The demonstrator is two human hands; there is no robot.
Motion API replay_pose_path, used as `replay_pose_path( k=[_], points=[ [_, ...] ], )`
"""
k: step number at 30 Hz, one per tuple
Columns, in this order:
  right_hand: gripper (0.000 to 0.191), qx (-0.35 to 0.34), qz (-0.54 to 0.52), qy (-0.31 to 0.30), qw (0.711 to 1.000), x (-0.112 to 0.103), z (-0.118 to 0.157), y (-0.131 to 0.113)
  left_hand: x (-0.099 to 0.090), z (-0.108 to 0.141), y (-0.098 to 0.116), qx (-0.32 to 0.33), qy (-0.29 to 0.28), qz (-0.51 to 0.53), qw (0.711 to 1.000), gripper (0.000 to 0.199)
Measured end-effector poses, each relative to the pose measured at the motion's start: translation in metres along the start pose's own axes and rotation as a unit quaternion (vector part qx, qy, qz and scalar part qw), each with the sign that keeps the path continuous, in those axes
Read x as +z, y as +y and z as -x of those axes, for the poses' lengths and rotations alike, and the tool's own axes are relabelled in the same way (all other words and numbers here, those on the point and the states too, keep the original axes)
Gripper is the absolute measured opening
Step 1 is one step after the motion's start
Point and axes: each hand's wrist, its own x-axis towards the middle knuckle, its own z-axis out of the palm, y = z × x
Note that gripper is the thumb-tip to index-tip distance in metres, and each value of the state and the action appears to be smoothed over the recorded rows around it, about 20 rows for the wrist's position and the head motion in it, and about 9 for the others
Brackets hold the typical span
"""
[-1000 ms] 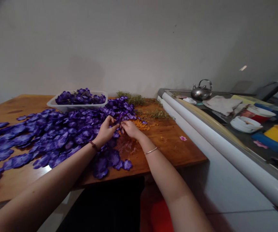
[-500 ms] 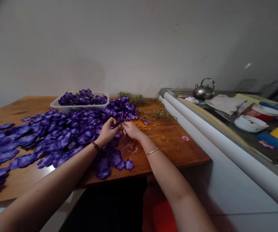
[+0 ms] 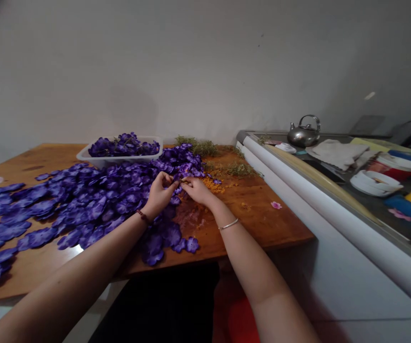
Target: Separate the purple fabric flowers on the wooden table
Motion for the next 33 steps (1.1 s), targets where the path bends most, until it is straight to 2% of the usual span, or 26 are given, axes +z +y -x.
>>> replay_pose_path(
  k=[3, 7, 10, 13, 16, 19, 28, 33],
  points=[
    [0.013, 0.018, -0.018, -0.026, 0.999, -0.001, 0.001, -0.002, -0.002, 0.002, -0.001, 0.017, 0.013, -0.023, 1.000, 0.018],
    [0.018, 0.076, -0.090, -0.061, 0.991, 0.000, 0.002, -0.005, -0.007, 0.003, -0.001, 0.020, 0.033, -0.084, 0.996, 0.016],
    [0.020, 0.128, -0.150, -0.047, 0.979, 0.001, 0.005, -0.009, -0.009, 0.004, 0.000, 0.052, 0.059, -0.155, 0.985, 0.015],
    [0.023, 0.175, -0.189, -0.036, 0.966, 0.001, 0.007, -0.012, -0.008, 0.007, 0.002, 0.114, 0.054, -0.216, 0.968, 0.012],
    [0.026, 0.191, -0.211, -0.009, 0.959, -0.001, 0.007, -0.011, -0.006, 0.009, 0.002, 0.148, 0.053, -0.251, 0.955, 0.017],
    [0.031, 0.209, -0.235, 0.016, 0.949, -0.003, 0.006, -0.009, -0.005, 0.011, -0.001, 0.166, 0.038, -0.276, 0.946, 0.012],
    [0.049, 0.259, -0.267, -0.010, 0.928, -0.005, 0.006, -0.017, -0.003, 0.010, -0.007, 0.134, -0.007, -0.275, 0.952, 0.028],
    [0.055, 0.269, -0.266, -0.052, 0.924, -0.007, 0.008, -0.026, -0.003, 0.007, -0.008, 0.107, 0.006, -0.252, 0.962, 0.017]
  ],
)
